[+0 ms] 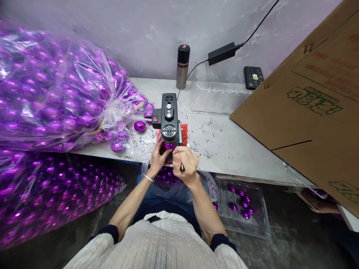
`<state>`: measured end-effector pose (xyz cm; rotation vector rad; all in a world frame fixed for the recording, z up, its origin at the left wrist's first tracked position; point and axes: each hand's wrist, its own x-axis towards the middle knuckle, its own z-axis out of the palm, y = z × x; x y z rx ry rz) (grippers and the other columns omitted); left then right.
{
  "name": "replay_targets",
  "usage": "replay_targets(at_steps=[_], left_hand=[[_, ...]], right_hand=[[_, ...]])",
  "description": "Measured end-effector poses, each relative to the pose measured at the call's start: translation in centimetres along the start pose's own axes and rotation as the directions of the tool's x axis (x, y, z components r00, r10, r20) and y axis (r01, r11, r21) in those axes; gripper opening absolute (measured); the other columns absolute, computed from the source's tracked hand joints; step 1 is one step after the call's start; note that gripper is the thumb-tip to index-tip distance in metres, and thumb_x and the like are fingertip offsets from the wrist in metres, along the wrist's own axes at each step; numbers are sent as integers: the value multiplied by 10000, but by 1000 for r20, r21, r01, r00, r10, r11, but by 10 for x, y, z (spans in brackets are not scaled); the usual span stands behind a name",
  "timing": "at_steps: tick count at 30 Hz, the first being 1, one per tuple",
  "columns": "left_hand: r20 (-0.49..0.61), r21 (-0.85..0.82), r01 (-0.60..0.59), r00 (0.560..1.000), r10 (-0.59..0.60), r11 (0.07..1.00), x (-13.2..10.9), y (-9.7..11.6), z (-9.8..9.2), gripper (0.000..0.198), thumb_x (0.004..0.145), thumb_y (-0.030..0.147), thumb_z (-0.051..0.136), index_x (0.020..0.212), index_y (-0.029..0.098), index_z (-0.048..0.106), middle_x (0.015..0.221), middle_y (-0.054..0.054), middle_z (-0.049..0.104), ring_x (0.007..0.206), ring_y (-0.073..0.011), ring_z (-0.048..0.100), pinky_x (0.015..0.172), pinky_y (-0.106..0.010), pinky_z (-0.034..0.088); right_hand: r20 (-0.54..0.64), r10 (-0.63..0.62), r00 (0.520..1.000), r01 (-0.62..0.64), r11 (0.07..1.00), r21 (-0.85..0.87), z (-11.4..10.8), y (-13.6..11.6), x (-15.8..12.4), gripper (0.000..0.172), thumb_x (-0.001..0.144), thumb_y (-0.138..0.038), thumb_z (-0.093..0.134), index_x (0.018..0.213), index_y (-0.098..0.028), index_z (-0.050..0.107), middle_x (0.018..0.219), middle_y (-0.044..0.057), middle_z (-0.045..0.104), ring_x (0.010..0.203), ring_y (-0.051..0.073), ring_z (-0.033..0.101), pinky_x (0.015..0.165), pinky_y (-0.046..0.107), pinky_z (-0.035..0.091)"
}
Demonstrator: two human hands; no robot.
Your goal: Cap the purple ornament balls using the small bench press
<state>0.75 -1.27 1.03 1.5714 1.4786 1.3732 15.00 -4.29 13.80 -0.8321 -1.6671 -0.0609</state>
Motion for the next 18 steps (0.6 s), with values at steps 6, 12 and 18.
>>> replay_targets(at_steps=[6,12,18], left_hand=[[124,40,-171,978,165,984,3,-4,-8,596,866,501,752,1372,223,602,1342,-132,685,1285,-297,638,1142,-502,472],[126,32,-184,976,179,982,1,-5,-9,593,868,477,759,1385,234,601,1346,-129,687,1287,-289,640,1126,-491,496],[116,38,-194,975,189,980,0,-5,-7,587,864,477,765,1372,229,608,1327,-131,695,1271,-289,652,1110,-491,514]], right_hand=[[15,7,1000,-7,1000,-16,-2,0,-1,189,951,-109,481,810,-214,551,772,29,667,682,135,646,574,258,500],[0,10,1000,-10,1000,-11,1,3,-10,190,979,-150,465,821,-216,548,780,29,654,703,138,649,600,265,513],[-52,-35,998,36,999,24,13,18,-34,235,1023,-243,413,823,-230,536,764,14,619,639,136,596,612,306,505]])
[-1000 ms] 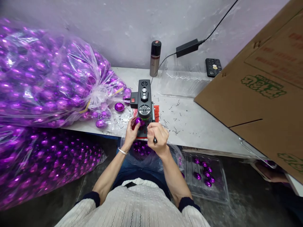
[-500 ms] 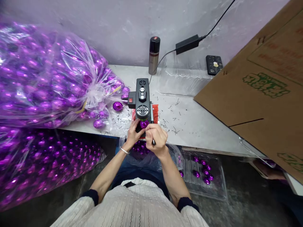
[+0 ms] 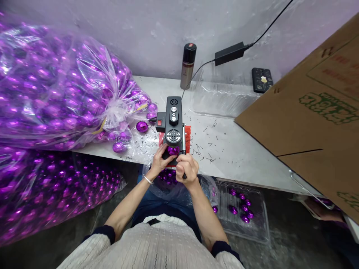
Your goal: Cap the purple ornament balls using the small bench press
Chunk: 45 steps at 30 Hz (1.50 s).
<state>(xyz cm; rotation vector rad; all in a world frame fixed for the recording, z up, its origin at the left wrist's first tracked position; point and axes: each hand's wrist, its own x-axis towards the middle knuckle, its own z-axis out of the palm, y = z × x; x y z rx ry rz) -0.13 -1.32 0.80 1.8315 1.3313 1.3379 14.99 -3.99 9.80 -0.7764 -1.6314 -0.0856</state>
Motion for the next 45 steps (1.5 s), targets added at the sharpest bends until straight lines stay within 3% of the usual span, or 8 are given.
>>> replay_targets(at_steps=[16,24,28,33,35,39,42,45], left_hand=[[-8,51,-43,999,44,998,-1,0,1,570,899,492,718,1384,226,579,1320,-136,693,1265,-290,660,1126,-513,514],[-15,50,-113,993,114,992,-1,-3,1,570,916,452,709,1407,225,530,1320,-142,685,1263,-287,660,1126,-522,507],[30,122,-240,971,238,963,-29,3,-8,556,947,383,677,1425,212,451,1359,-170,650,1315,-279,628,1151,-549,469],[126,167,-347,936,329,923,-62,0,-32,1105,685,732,791,1526,195,315,1494,-257,517,1408,-390,529,1159,-633,415],[62,208,-264,964,257,942,-48,-5,-46,1137,681,784,751,1545,184,318,1525,-266,480,1446,-403,478,1180,-613,395],[-270,306,122,962,-36,944,24,-24,-71,652,952,536,600,1484,188,456,1571,-225,428,1507,-346,392,1227,-545,341],[-259,340,250,952,-166,906,79,-41,-82,606,919,445,660,1426,142,526,1513,-251,473,1436,-405,462,1177,-599,371],[-236,299,324,936,-260,897,105,-52,-87,580,909,399,666,1414,137,551,1397,-257,565,1322,-420,565,1106,-609,436]], right_hand=[[-18,-8,1000,9,999,48,12,14,-29,246,1037,-264,376,829,-234,504,818,21,585,672,136,609,588,310,517],[-89,78,993,-82,995,-48,3,0,4,264,995,-205,427,743,-231,499,709,-2,603,617,131,589,570,295,475],[-62,103,993,-105,994,-23,-3,-7,17,224,954,-157,487,746,-223,541,727,4,645,660,139,621,592,288,479],[-12,69,998,-69,997,-17,-6,-6,14,221,932,-122,489,750,-221,566,740,15,656,674,151,641,589,289,494],[-14,66,998,-66,998,-15,-5,-5,11,221,928,-116,490,750,-222,567,737,16,653,675,155,642,588,293,496],[-38,91,995,-92,996,-15,-2,-5,8,223,926,-122,492,742,-227,561,741,15,653,670,160,638,595,307,499],[-36,85,996,-86,996,-27,-1,-6,10,230,935,-121,479,743,-229,544,734,12,640,676,157,642,595,302,501],[-28,53,998,-54,998,-37,-2,-7,14,232,948,-127,471,749,-233,525,718,6,619,670,152,643,584,292,508]])
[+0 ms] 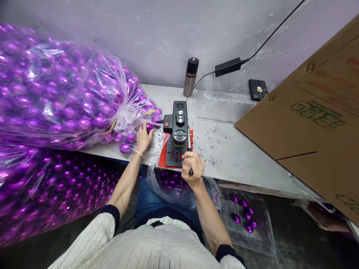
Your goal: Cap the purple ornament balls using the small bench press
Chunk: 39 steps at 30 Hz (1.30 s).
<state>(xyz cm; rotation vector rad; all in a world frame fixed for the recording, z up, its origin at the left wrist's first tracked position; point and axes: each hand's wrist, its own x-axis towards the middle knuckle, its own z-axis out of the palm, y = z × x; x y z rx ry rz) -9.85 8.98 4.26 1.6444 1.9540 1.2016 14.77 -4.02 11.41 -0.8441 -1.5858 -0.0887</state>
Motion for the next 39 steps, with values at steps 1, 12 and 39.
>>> replay_targets(at_steps=[1,12,39], left_hand=[[2,-37,16,1000,-16,999,2,-1,-1,585,897,399,684,1407,142,560,1368,-246,588,1305,-411,579,1102,-598,447],[389,-741,417,906,-170,526,-96,24,-24,606,871,545,712,1401,288,571,1310,-89,687,1114,-219,718,944,-366,618],[150,-281,-189,960,237,941,-127,51,52,629,803,482,817,1333,217,603,1262,-129,706,1174,-305,677,1028,-483,536]], right_hand=[[3,-9,1000,9,1000,-1,0,0,1,232,952,-127,468,753,-232,522,718,5,616,669,149,644,580,287,509],[2,-9,1000,9,1000,15,0,-2,5,220,934,-114,473,762,-232,540,707,7,633,664,154,647,569,287,509],[83,-14,996,17,999,-33,-6,-6,8,199,973,-162,452,815,-230,553,782,28,679,682,140,652,578,272,509]])
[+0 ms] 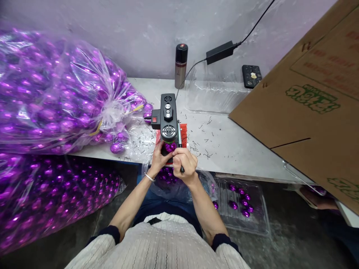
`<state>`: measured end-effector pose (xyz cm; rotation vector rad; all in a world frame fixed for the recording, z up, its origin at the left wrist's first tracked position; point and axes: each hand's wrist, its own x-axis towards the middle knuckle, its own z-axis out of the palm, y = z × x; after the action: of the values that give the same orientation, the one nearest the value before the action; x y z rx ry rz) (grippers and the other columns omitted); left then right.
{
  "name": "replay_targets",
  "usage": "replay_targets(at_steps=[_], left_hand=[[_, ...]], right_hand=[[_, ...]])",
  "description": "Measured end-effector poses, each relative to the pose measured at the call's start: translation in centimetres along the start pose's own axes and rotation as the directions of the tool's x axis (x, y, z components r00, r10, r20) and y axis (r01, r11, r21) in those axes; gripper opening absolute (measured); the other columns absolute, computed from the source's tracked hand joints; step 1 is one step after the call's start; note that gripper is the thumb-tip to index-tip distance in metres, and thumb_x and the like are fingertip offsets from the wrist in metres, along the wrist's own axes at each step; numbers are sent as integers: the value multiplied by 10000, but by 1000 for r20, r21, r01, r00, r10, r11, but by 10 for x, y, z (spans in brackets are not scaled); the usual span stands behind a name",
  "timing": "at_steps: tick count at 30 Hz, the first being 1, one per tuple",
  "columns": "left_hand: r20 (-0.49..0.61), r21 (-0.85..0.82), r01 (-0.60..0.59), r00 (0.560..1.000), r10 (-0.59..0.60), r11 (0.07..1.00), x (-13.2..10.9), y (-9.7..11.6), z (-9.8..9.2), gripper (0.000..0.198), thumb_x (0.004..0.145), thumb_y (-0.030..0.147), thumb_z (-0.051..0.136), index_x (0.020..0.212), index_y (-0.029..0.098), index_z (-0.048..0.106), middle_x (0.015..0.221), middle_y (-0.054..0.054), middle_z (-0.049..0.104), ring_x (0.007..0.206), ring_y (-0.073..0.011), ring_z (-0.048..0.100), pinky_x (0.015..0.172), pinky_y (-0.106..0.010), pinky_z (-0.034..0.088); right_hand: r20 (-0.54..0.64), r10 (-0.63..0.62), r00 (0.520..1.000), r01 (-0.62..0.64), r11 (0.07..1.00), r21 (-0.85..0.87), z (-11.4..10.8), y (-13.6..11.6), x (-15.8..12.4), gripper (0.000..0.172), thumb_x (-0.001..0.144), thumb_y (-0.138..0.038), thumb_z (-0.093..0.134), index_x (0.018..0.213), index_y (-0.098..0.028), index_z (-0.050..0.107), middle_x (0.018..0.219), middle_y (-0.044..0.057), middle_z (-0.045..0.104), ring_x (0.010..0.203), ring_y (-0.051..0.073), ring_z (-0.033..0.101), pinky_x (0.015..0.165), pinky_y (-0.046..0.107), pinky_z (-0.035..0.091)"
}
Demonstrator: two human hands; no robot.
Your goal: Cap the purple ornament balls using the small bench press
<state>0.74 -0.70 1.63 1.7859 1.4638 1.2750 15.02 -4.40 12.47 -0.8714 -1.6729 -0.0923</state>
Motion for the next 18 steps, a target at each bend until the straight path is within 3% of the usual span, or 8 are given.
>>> replay_targets(at_steps=[8,18], left_hand=[[-3,14,-22,1000,22,1000,-3,-4,2,588,799,433,826,1306,215,625,1231,-121,717,1145,-301,688,1029,-476,538],[8,51,-50,999,49,997,-4,0,-1,582,801,424,830,1300,206,622,1196,-116,727,1116,-291,689,992,-458,545]], right_hand=[[-31,4,999,-2,999,51,4,4,-7,214,1006,-202,442,823,-222,551,766,21,647,674,137,638,583,270,505],[-136,17,991,-7,997,75,21,20,-41,260,1039,-289,405,816,-230,526,806,15,640,642,132,588,643,333,517]])
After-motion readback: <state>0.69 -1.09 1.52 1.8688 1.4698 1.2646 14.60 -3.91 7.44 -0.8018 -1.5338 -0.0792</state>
